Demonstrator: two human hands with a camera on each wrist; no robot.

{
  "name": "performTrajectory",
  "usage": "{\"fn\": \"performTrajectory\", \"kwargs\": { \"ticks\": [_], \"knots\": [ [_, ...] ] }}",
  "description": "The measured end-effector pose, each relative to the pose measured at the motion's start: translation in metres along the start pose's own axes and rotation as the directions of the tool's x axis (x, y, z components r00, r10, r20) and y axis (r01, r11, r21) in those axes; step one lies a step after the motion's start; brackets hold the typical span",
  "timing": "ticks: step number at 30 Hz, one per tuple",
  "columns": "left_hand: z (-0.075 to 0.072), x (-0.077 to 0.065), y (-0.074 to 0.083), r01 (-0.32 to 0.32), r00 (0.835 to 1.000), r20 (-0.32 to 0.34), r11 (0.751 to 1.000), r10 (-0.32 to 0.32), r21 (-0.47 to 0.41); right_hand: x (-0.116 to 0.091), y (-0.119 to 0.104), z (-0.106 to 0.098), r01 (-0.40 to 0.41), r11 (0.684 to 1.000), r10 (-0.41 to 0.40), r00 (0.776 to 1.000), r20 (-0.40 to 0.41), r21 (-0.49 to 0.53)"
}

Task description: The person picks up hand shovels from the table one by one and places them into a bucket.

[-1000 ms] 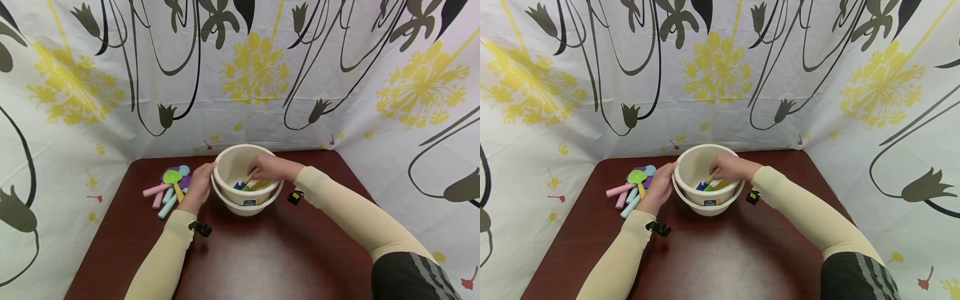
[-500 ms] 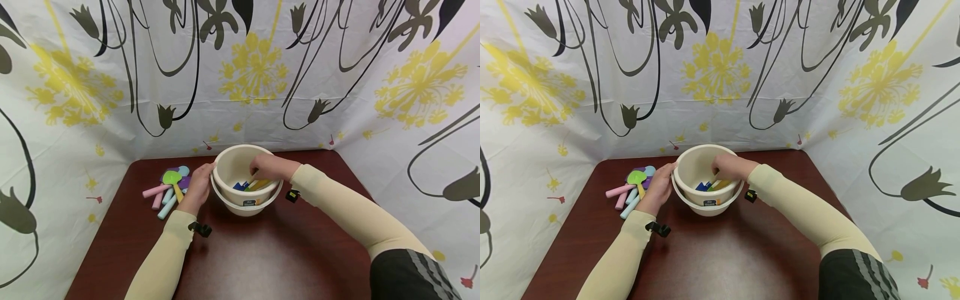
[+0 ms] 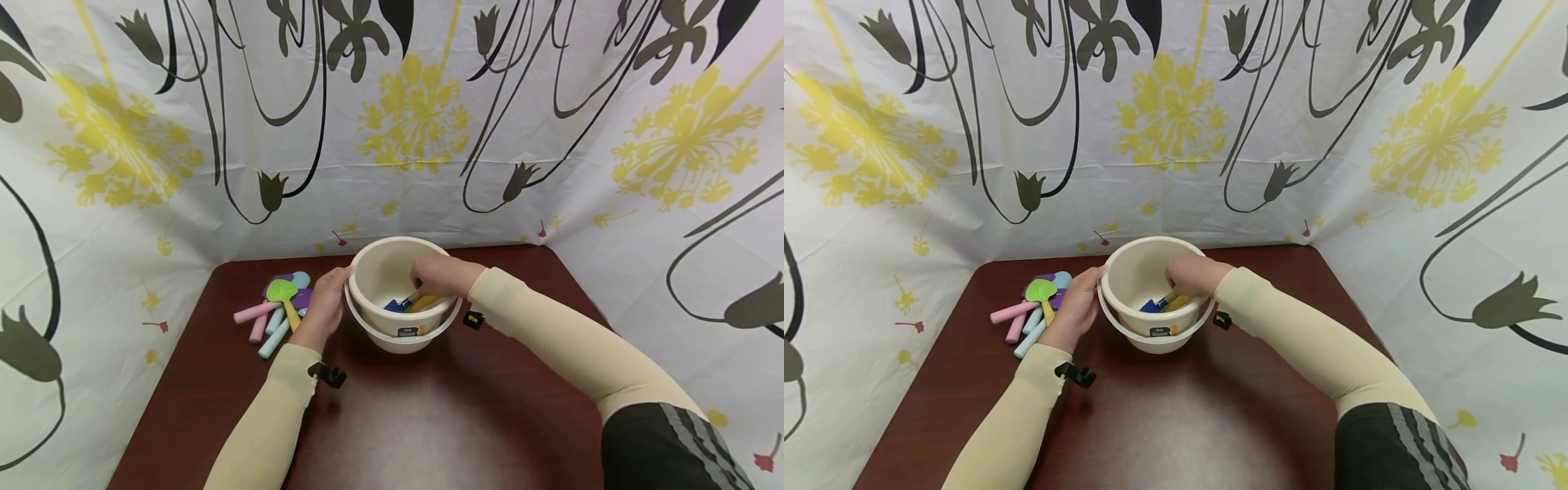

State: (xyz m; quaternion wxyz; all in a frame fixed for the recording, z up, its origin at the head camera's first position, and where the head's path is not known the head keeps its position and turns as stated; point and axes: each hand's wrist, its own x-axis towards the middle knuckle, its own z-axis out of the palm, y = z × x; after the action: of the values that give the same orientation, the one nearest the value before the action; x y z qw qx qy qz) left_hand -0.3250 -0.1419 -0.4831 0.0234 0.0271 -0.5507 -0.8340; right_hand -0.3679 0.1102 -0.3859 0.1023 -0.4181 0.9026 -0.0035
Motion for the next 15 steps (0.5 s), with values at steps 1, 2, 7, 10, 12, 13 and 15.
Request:
{"fn": "performTrajectory", "kwargs": {
  "ticks": [1, 2, 7, 10, 12, 13, 15],
  "knots": [
    [-0.0001, 0.0001, 0.0000, 0.000, 1.000, 0.000, 1.000, 0.000, -0.001, 0.0003, -0.0001, 0.0003, 0.001, 1.000, -0.001, 1.000, -0.002, -0.009],
    [0.0001, 0.0001, 0.0000, 0.000, 1.000, -0.002, 1.000, 0.000, -0.002, 0.0006, -0.0002, 0.0006, 0.002, 1.000, -0.002, 1.000, -0.003, -0.016],
    [-0.0001, -0.0001, 0.0005, 0.000, 1.000, -0.005, 1.000, 0.000, 0.001, 0.0024, 0.0005, 0.0024, 0.001, 0.999, -0.002, 1.000, -0.009, -0.039],
    [0.0000, 0.0002, 0.0004, 0.000, 1.000, -0.006, 1.000, 0.000, 0.004, 0.0021, 0.0015, 0.0021, 0.004, 1.000, -0.004, 1.000, -0.019, -0.026],
    [-0.0004, 0.0006, 0.0001, 0.002, 1.000, -0.007, 1.000, -0.002, 0.004, 0.0006, 0.0033, 0.0007, 0.012, 1.000, -0.012, 0.999, -0.049, -0.007],
    [-0.0006, 0.0008, 0.0000, 0.001, 1.000, -0.006, 1.000, -0.001, 0.000, -0.0008, 0.0041, -0.0004, 0.013, 1.000, -0.012, 0.997, -0.076, 0.011],
    [-0.0010, 0.0015, -0.0002, 0.001, 1.000, -0.007, 1.000, -0.001, -0.014, -0.0043, 0.0065, -0.0036, 0.018, 0.998, -0.009, 0.988, -0.153, 0.055]
  ]
}}
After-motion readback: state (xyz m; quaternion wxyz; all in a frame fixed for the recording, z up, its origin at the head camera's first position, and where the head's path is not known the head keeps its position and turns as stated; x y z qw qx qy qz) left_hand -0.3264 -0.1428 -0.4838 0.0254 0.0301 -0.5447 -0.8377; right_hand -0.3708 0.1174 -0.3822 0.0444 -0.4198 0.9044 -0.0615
